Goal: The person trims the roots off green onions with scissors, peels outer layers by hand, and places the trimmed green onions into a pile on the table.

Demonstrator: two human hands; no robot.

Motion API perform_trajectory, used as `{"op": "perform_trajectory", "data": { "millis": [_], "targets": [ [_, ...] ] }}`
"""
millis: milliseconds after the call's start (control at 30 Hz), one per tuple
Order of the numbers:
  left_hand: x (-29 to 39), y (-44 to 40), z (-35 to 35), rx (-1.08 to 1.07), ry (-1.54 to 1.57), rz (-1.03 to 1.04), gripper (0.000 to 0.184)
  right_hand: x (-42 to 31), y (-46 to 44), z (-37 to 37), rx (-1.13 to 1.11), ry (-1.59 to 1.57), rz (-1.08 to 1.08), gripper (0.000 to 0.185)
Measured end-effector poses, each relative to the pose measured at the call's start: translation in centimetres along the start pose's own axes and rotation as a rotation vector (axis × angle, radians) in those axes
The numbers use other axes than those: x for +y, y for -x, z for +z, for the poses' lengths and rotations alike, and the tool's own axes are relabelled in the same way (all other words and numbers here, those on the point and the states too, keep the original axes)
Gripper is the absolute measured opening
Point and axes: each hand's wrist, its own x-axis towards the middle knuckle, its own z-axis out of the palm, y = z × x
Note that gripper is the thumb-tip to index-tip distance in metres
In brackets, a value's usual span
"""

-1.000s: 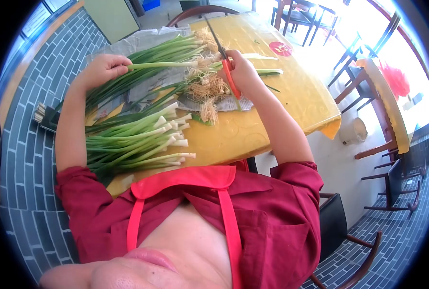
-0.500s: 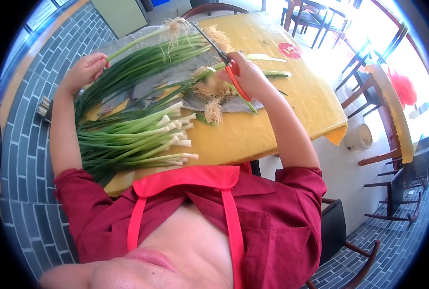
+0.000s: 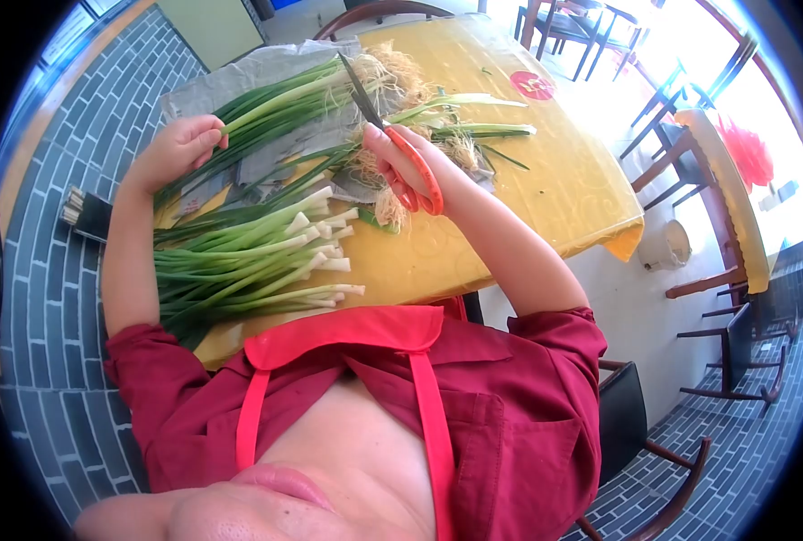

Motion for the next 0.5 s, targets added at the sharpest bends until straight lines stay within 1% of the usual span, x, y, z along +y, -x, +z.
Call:
{"op": "perform_trajectory", "data": {
  "millis": [200, 300, 367, 500],
  "targets": [
    [1.2, 0.3, 1.4, 0.000, -0.058, 0.032, 0.025, -0.1, 0.3, 0.4, 0.031, -0.008, -0.006, 0.042],
    [0.9, 0.3, 1.7, -0.037, -0.018, 0.012, 0.025, -0.2, 0.3, 0.8, 0.077, 0.002, 0.016, 0.042],
    [0.7, 0.2, 1.9, -0.042, -0.002, 0.034, 0.025, -0.1, 0.5, 0.9, 0.092, -0.024, 0.034, 0.042],
    [0.6, 0.0, 2.0, -0.089, -0.028, 0.068, 0.024, 1.2, 0.4, 1.1, 0.079, -0.078, -0.050, 0.040]
  ]
}}
